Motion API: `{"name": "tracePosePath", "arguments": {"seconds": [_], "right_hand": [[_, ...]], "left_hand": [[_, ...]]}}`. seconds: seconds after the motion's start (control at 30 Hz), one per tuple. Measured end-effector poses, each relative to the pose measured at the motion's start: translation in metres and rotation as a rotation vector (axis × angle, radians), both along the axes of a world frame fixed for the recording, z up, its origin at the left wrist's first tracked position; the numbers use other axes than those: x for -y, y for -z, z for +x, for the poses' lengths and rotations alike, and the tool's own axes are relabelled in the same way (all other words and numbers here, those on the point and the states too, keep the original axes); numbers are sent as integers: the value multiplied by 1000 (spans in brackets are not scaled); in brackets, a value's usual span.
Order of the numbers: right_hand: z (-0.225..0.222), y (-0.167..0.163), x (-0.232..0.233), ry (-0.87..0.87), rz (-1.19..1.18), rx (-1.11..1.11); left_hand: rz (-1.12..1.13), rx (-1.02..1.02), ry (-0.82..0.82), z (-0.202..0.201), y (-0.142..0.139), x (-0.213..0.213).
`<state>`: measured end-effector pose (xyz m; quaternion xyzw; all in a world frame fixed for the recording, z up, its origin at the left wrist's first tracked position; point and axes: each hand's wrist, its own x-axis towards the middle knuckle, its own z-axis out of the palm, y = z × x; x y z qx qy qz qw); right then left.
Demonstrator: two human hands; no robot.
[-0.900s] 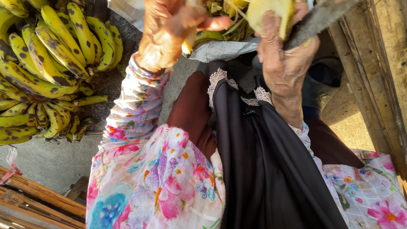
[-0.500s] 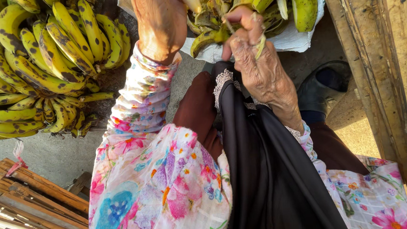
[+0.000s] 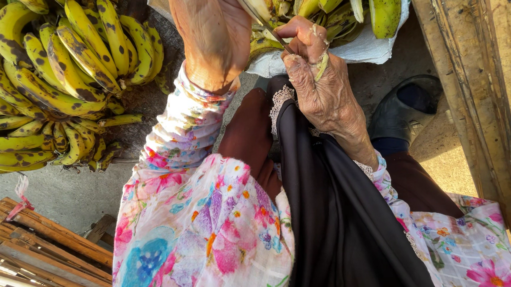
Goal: The person sits on the ground and peels bananas one at a time, using a knife to cut and strip the peel from each banana. Peeled bananas are set aside and discarded peels collect in a sack beside them.
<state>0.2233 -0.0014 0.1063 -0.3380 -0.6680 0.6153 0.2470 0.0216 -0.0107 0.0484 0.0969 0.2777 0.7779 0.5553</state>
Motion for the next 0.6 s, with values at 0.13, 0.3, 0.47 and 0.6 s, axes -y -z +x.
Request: {"name": "tracePosePath", "arguments": {"seconds": [0.13, 0.3, 0.47, 0.6], "right_hand": [[0, 7, 2, -10, 81, 19], [-3, 18, 6, 9, 141, 78], [-7, 19, 6, 29, 169, 109], [-4, 16, 5, 43, 145, -22]], "left_hand": [[-5, -28, 35, 11, -25, -3], [-120, 13, 130, 24, -60, -1], [-72, 29, 105, 23, -63, -6], [-38, -31, 76, 20, -53, -5]]}}
